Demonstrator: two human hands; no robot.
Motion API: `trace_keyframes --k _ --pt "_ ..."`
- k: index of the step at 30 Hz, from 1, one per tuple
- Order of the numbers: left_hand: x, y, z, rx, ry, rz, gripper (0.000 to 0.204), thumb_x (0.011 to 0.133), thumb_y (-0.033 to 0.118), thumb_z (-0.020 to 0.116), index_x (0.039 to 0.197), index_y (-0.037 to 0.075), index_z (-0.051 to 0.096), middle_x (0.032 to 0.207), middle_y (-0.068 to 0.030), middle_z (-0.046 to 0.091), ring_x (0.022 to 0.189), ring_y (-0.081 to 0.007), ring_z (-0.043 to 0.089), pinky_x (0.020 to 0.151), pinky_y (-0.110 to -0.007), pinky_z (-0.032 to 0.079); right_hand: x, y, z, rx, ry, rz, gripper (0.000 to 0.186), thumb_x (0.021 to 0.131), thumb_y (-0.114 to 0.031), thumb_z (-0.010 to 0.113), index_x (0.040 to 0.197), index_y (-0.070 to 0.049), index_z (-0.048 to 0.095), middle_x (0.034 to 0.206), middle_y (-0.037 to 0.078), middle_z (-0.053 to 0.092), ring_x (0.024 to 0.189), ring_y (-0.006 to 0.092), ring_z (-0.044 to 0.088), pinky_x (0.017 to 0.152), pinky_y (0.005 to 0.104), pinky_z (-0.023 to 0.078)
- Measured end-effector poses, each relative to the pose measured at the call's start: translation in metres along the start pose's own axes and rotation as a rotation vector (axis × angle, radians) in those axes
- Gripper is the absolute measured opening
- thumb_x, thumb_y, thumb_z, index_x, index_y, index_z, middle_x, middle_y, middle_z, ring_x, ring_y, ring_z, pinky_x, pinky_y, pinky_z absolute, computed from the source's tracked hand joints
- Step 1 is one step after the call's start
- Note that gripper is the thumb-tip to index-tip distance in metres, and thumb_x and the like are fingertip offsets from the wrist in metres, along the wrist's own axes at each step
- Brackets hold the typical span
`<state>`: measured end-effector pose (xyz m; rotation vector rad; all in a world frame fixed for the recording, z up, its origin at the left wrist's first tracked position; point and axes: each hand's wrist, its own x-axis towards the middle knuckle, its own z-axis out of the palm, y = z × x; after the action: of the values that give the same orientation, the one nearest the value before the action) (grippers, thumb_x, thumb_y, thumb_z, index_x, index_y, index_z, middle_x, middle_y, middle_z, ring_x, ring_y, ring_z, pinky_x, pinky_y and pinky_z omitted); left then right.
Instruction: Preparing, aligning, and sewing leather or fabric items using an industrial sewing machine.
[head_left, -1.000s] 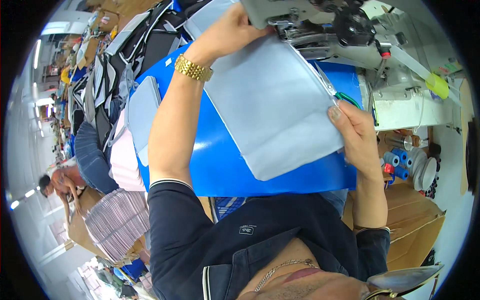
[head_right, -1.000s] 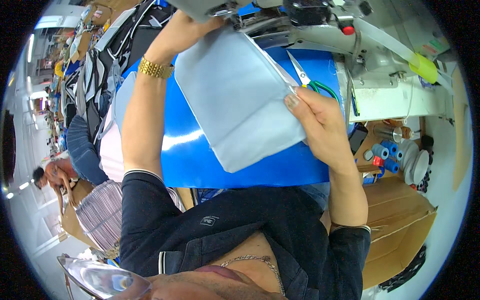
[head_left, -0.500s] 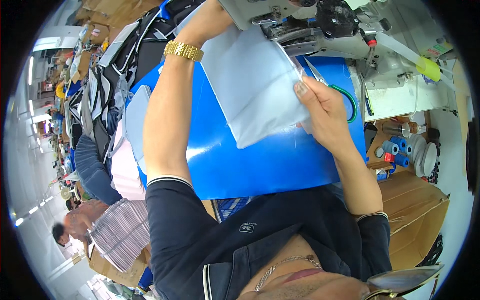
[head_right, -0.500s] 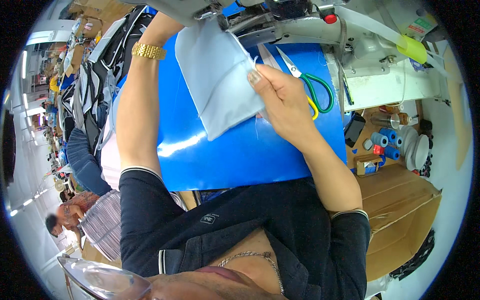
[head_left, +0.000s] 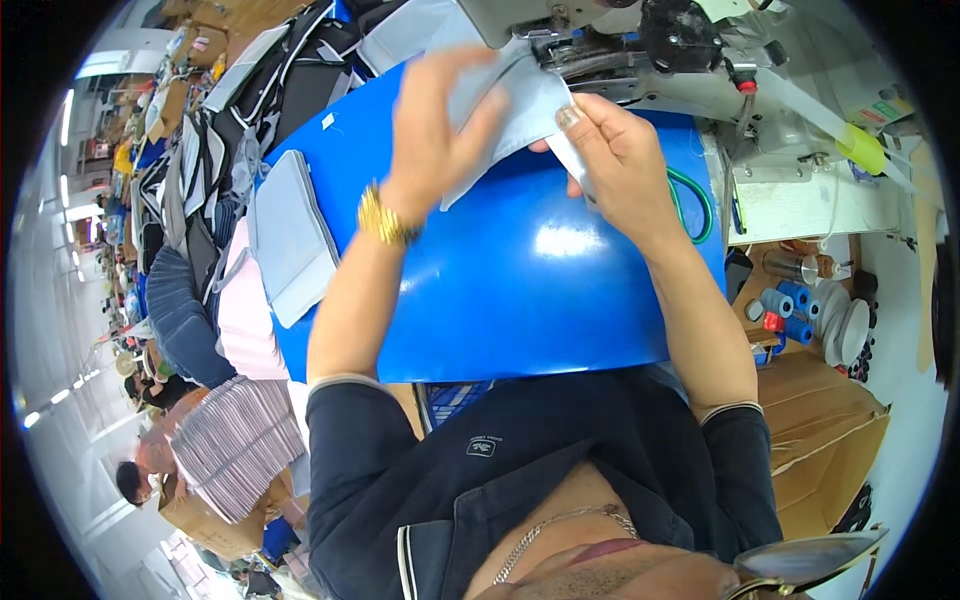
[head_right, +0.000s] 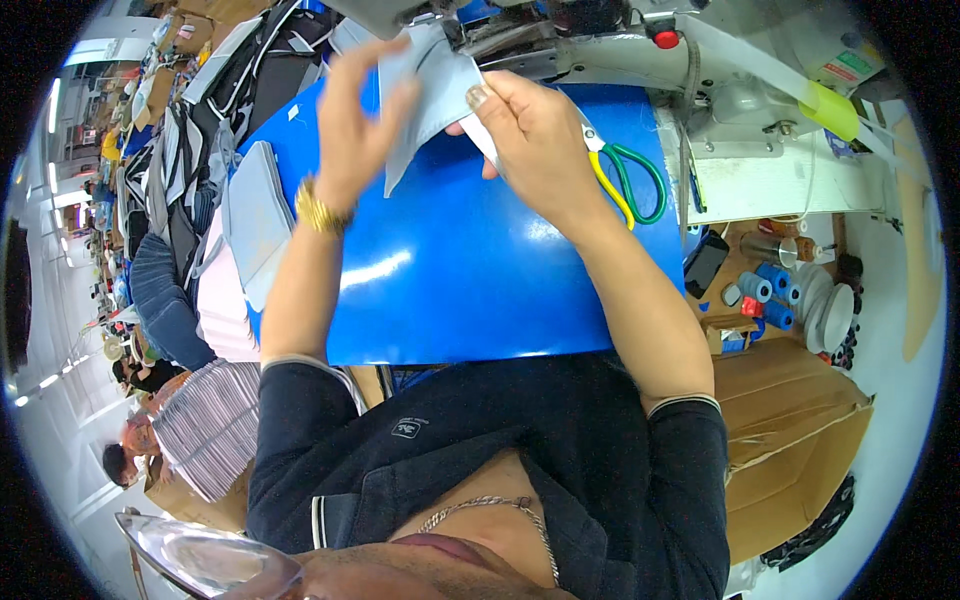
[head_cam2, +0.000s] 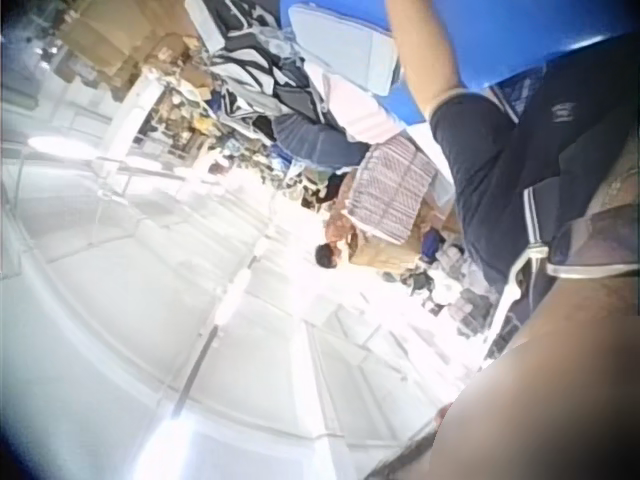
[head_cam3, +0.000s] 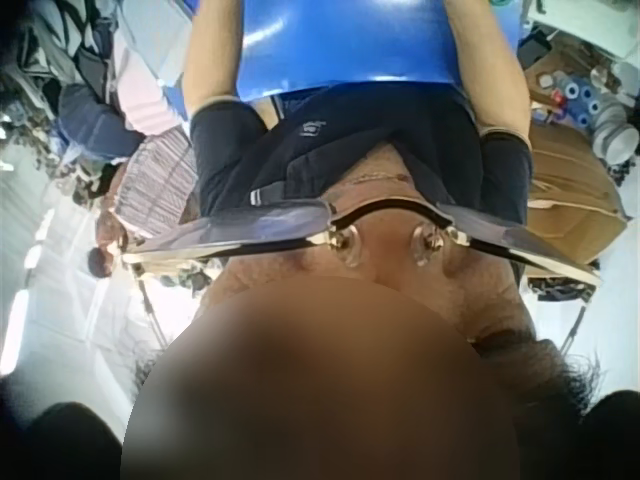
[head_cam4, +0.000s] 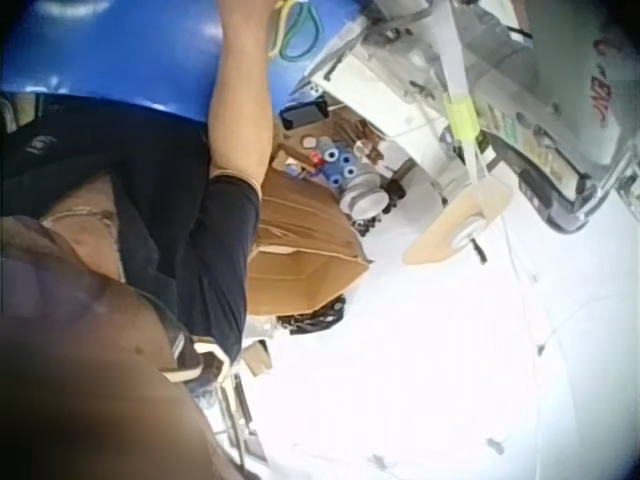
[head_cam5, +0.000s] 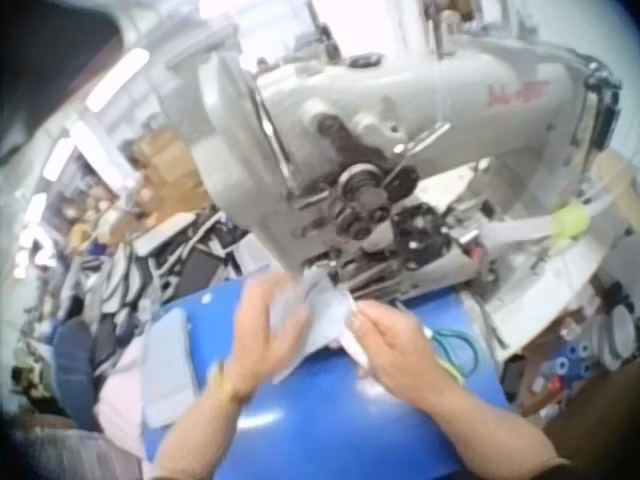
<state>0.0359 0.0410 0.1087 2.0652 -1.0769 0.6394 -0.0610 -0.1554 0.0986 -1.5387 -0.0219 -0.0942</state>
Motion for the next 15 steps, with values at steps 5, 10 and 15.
trace_keyframes --k 5,10,15 --pt "-0.046 0.023 -0.001 0.265 -0.127 0.157 0.055 0.084 0.007 0.075 0.137 0.02 0.069 0.129 -0.0071 0.068 0.114 -0.0298 0.061 0.097 -0.042 0.05 -0.002 0.002 -0.003 0.034 -0.04 -0.032 0.03 0.108 -0.024 0.056 0.117 -0.001 0.072 0.089 0.006 0.077 0.059 0.0077 0.06 0.054 0.0253 0.051" --pt "-0.028 0.021 -0.012 0.371 -0.179 0.232 0.054 0.081 -0.003 0.068 0.129 0.021 0.075 0.122 -0.0013 0.069 0.101 -0.0247 0.059 0.091 -0.039 0.05 -0.004 0.006 -0.002 -0.089 0.031 -0.041 0.029 0.106 -0.024 0.059 0.111 -0.001 0.075 0.084 0.007 0.077 0.058 0.0103 0.063 0.054 0.0272 0.053" --pt "-0.01 0.045 -0.013 0.466 -0.202 0.137 0.048 0.082 -0.001 0.064 0.124 0.018 0.076 0.112 -0.0023 0.069 0.097 -0.0261 0.06 0.083 -0.038 0.051 0.0 0.009 0.003 -0.228 0.115 -0.079 0.027 0.104 -0.027 0.066 0.108 -0.003 0.077 0.086 0.005 0.078 0.061 0.0078 0.064 0.056 0.0247 0.051"
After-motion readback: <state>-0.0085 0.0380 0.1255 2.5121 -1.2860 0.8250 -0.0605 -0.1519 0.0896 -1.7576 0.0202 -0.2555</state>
